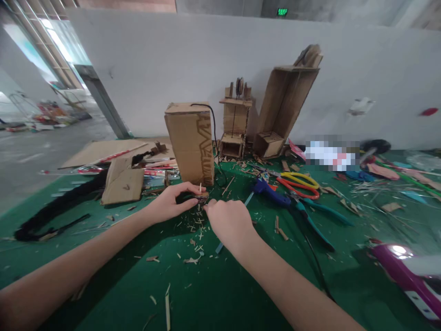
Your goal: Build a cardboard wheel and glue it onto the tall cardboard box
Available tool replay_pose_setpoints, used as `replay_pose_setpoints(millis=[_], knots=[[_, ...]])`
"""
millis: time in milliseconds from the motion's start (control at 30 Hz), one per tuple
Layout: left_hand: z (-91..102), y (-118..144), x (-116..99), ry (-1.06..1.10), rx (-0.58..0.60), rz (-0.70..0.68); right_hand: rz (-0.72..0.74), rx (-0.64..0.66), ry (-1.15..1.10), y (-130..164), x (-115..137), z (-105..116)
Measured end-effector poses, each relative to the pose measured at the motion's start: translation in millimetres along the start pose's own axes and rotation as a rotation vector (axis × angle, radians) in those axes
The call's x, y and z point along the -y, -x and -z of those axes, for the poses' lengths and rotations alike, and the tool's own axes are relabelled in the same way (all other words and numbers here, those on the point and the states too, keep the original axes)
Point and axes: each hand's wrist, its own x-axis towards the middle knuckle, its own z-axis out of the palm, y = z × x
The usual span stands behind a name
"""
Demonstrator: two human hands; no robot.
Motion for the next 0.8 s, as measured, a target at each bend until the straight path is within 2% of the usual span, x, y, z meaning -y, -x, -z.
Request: replay_pose_setpoints(millis=[233, 433, 600, 800], knots=[[-2.1, 0.3, 0.6, 0.036, -0.001, -0.002, 0.029, 0.013, -0.027, -2.4, 0.2, -6.2], [-0.6, 0.1, -0.9, 0.02, 0.0, -0.005, 0.057, 0.022, -0.053, 1.3, -0.3, -1.6], [1.2, -1.8, -2.0, 0.005, 0.047, 0.011, 0.016, 0.012, -0.056, -0.8, -3.9, -3.6], [-0.1, -1.7, -3.4, 0.008, 0.014, 0.024, -0.009, 0.053, -0.053, -3.6, 3.2, -8.1]])
